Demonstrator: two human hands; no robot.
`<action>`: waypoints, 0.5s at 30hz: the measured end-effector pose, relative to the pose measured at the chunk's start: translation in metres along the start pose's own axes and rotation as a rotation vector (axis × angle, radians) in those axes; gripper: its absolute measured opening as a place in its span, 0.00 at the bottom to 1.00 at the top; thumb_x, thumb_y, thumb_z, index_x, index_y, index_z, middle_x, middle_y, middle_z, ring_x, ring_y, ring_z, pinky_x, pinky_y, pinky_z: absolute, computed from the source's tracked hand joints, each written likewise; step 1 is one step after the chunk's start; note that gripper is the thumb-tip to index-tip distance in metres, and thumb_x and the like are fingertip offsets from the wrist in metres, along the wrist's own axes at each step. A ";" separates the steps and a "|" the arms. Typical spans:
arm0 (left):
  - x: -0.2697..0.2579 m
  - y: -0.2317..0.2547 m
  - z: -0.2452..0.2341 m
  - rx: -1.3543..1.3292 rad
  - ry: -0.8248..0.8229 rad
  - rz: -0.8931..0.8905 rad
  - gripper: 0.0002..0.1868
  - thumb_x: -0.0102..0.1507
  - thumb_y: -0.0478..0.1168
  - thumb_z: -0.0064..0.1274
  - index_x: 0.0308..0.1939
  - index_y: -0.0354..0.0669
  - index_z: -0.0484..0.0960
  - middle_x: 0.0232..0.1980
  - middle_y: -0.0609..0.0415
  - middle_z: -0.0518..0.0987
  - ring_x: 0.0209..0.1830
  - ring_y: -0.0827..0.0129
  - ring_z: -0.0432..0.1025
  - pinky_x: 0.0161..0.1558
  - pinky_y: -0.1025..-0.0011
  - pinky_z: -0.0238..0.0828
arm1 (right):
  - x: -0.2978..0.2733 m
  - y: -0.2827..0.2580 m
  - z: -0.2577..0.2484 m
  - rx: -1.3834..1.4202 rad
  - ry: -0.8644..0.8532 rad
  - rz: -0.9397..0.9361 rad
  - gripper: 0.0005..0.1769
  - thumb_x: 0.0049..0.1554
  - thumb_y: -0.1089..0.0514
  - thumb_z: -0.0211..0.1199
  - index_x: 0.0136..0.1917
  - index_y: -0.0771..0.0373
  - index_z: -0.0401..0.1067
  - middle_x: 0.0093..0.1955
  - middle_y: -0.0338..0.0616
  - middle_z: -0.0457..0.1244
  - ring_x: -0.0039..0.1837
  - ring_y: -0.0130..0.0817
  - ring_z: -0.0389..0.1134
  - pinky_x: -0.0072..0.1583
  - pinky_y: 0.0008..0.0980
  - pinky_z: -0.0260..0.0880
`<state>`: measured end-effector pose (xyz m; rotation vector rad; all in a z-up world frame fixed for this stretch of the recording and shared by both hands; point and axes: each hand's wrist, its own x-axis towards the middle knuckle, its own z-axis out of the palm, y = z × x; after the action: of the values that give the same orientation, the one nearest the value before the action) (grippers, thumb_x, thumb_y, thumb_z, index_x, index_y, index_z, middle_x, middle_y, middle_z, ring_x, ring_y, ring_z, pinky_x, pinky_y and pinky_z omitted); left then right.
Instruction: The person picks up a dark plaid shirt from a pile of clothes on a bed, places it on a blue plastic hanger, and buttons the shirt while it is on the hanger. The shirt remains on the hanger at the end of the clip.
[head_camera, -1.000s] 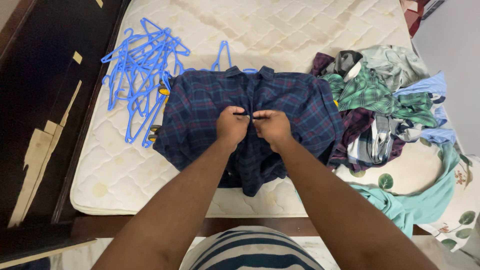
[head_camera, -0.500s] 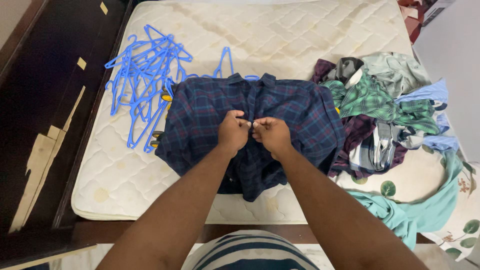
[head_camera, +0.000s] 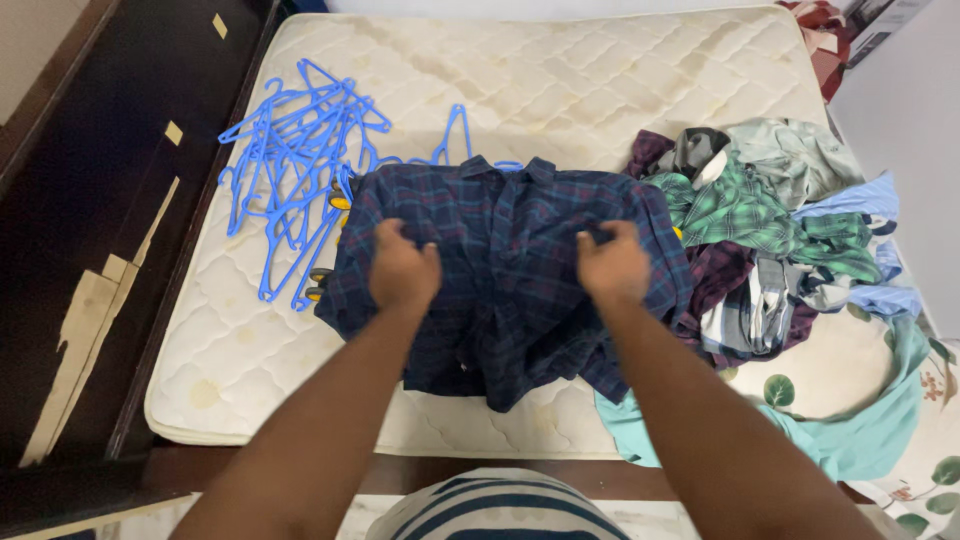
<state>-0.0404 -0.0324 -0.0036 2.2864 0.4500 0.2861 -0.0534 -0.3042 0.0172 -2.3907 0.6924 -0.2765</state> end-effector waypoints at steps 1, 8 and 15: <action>0.009 -0.003 -0.013 0.107 0.004 -0.070 0.36 0.57 0.48 0.65 0.65 0.43 0.66 0.56 0.46 0.79 0.55 0.48 0.75 0.55 0.52 0.70 | 0.005 0.002 -0.014 -0.115 -0.005 0.073 0.36 0.54 0.36 0.70 0.69 0.54 0.67 0.58 0.59 0.69 0.61 0.59 0.69 0.61 0.51 0.69; 0.049 -0.043 -0.042 0.507 -0.287 -0.195 0.29 0.65 0.56 0.59 0.61 0.41 0.76 0.61 0.39 0.79 0.62 0.44 0.74 0.61 0.52 0.71 | 0.025 0.016 -0.034 -0.387 -0.219 0.114 0.48 0.51 0.35 0.73 0.72 0.62 0.58 0.64 0.62 0.65 0.66 0.58 0.66 0.64 0.51 0.68; 0.072 -0.040 -0.037 0.372 -0.141 -0.139 0.21 0.70 0.48 0.51 0.60 0.37 0.72 0.55 0.33 0.80 0.57 0.37 0.73 0.55 0.45 0.69 | 0.037 0.036 -0.014 -0.193 -0.012 -0.025 0.23 0.58 0.49 0.67 0.63 0.58 0.71 0.61 0.59 0.68 0.64 0.59 0.68 0.64 0.51 0.68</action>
<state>0.0031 0.0469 -0.0034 2.5973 0.6280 -0.0342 -0.0424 -0.3553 0.0066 -2.5830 0.7127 -0.2139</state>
